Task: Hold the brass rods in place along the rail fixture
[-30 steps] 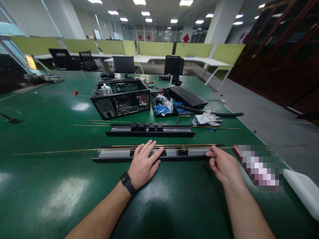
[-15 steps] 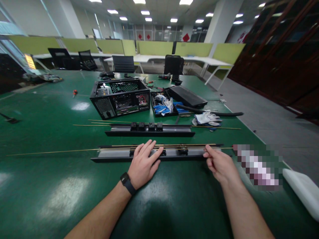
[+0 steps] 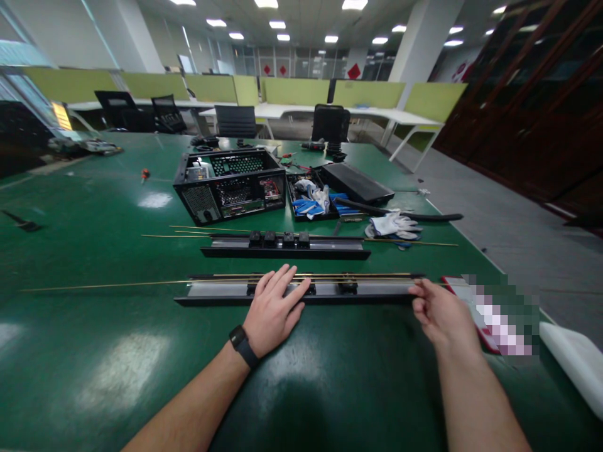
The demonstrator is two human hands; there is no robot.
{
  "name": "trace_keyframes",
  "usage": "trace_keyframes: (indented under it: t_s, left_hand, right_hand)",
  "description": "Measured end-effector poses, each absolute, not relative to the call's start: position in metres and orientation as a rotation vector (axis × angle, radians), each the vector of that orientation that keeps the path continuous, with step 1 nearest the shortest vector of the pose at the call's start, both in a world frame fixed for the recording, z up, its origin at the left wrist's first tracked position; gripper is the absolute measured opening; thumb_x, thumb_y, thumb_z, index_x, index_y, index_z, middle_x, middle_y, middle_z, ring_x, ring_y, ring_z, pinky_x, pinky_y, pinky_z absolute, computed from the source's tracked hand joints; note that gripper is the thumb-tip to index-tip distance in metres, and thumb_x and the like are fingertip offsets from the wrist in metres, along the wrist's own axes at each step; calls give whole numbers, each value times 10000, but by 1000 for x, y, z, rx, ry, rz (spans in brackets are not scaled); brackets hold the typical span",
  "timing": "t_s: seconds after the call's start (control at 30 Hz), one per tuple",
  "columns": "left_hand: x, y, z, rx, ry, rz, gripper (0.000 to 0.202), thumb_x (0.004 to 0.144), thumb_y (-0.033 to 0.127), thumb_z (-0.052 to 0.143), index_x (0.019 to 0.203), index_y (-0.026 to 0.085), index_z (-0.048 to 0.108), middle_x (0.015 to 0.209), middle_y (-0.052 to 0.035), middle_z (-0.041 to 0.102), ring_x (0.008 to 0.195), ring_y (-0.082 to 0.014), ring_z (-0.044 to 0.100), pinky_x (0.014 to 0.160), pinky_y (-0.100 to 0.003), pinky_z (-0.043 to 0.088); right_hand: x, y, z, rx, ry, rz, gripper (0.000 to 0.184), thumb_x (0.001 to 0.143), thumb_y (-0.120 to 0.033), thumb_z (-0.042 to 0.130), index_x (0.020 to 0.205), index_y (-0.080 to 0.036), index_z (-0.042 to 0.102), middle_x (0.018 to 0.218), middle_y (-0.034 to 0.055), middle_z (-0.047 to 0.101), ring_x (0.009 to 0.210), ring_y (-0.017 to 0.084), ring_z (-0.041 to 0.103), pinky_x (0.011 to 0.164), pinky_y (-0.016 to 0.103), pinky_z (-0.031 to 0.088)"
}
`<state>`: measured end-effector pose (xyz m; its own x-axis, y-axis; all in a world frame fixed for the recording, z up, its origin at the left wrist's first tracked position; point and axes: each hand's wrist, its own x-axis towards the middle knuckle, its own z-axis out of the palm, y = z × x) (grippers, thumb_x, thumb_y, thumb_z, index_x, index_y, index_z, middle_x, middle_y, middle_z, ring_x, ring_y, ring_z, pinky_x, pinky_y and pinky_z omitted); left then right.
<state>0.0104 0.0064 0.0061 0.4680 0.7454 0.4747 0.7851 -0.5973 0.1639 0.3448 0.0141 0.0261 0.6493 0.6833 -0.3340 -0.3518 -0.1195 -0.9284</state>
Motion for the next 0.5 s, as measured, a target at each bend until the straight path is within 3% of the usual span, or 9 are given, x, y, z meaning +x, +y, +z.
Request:
trace_keyframes:
  t_s: [0.3, 0.5]
  left_hand:
    - [11, 6, 7, -2625, -1358, -798, 472, 948, 294, 552, 1420, 301, 531, 1541, -103, 443, 1456, -286, 363, 1165, -509, 298]
    - [11, 6, 6, -2627, -1358, -784, 466, 962, 304, 533, 1427, 305, 520, 1545, -102, 438, 1468, -276, 342, 1167, -502, 288]
  right_hand:
    - [343, 13, 15, -1480, -433, 834, 338, 732, -412, 805, 759, -163, 578, 606, -4, 642, 302, 47, 404, 237, 137, 211]
    - [335, 13, 14, -1500, -452, 894, 404, 674, -461, 852, 753, -154, 603, 591, 8, 642, 312, 59, 424, 241, 140, 210]
